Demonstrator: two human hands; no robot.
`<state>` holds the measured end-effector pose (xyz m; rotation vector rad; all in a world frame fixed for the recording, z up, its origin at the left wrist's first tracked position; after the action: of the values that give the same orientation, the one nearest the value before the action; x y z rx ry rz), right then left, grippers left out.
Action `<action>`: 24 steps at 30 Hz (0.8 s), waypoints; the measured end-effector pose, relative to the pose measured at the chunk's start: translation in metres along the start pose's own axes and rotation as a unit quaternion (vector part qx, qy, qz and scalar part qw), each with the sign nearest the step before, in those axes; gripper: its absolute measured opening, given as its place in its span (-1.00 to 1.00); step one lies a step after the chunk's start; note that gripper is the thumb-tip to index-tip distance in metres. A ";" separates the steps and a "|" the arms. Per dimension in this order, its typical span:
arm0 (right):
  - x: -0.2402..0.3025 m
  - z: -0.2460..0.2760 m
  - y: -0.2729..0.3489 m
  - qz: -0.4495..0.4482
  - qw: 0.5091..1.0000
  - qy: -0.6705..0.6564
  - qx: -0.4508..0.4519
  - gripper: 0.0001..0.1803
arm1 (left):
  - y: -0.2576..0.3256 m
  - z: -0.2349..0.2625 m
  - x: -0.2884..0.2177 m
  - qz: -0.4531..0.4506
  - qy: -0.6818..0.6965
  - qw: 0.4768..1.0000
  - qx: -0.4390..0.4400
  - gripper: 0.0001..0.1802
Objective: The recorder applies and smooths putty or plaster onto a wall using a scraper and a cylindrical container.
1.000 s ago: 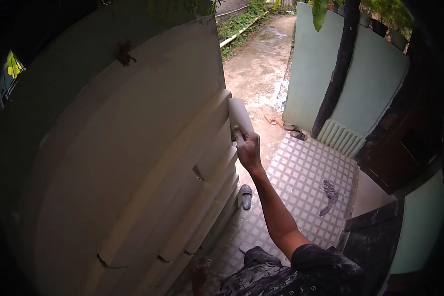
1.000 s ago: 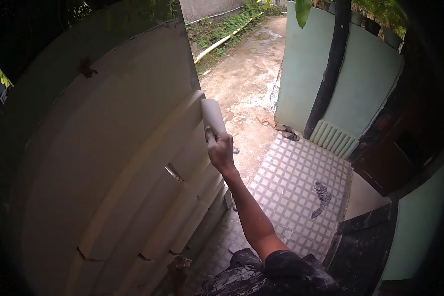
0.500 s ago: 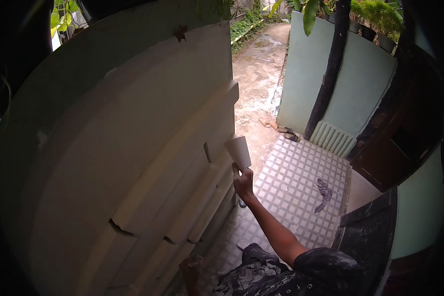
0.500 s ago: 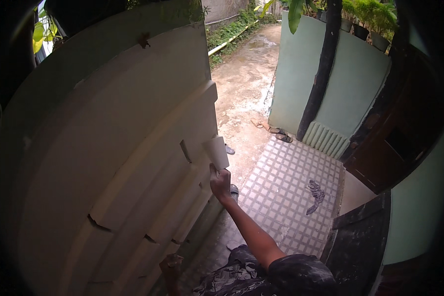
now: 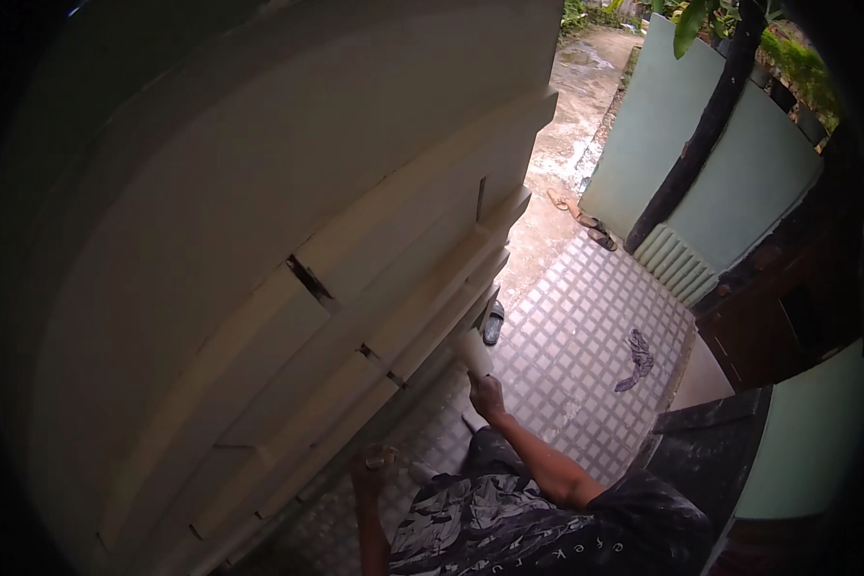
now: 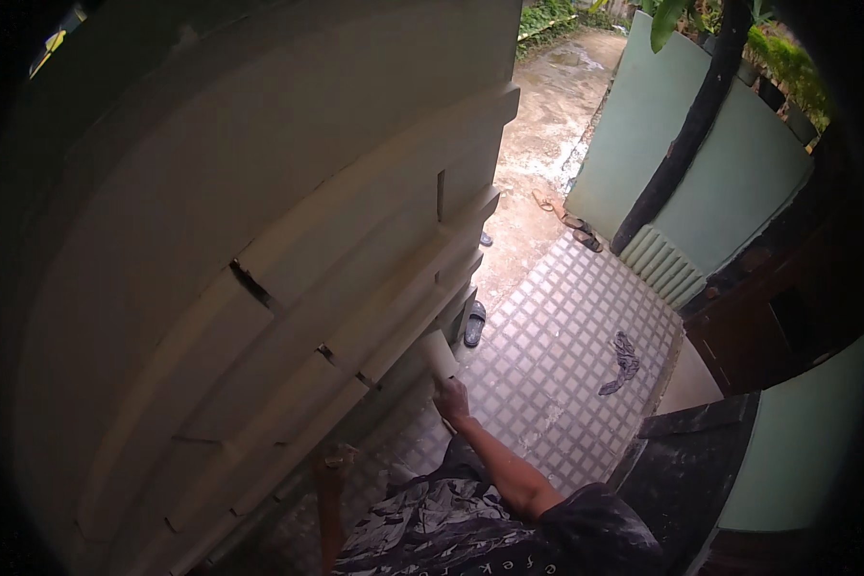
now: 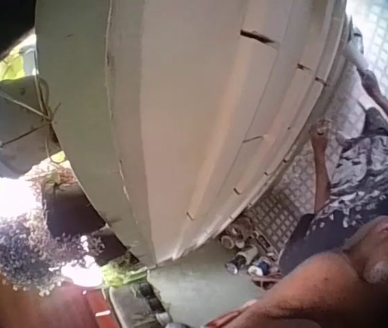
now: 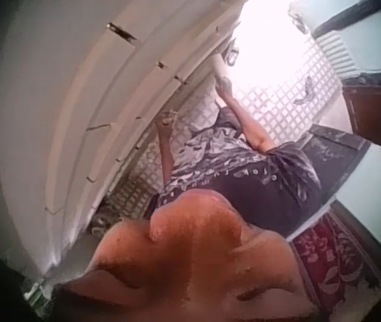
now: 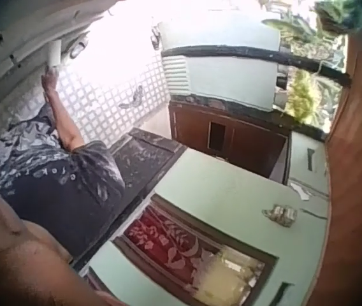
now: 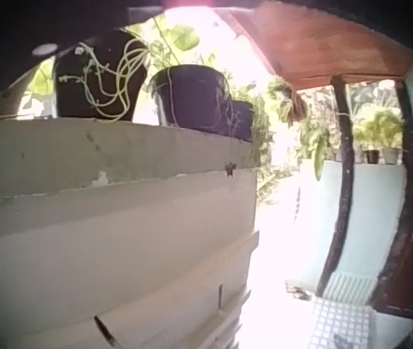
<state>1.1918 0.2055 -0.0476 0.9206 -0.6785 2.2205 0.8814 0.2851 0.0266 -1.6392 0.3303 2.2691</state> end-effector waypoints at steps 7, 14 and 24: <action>0.165 0.028 -0.077 0.297 0.945 -0.115 -0.070 -0.94 | -0.005 0.010 0.001 -0.027 0.009 0.999 0.031 -0.87; 0.146 -0.017 -0.039 0.323 0.941 -0.097 0.002 -0.88 | 0.006 0.014 0.017 -0.112 -0.088 0.990 -0.012 -0.84; 0.000 -0.020 0.027 -0.019 0.994 0.025 0.108 -0.83 | 0.011 0.010 0.000 -0.078 -0.067 0.995 -0.009 -0.90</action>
<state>1.1642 0.2005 -0.0662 0.9706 -0.3987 2.3062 0.8684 0.2783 0.0299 -1.4569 0.1433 2.2559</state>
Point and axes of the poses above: each hand's wrist, its own y-axis away from the middle knuckle, its own z-axis out of the back of the hand, x = y × z, the point moved 5 cm from there along -y, towards the middle knuckle, and after that the axes turned 1 degree about -x, right-handed, at the moved point
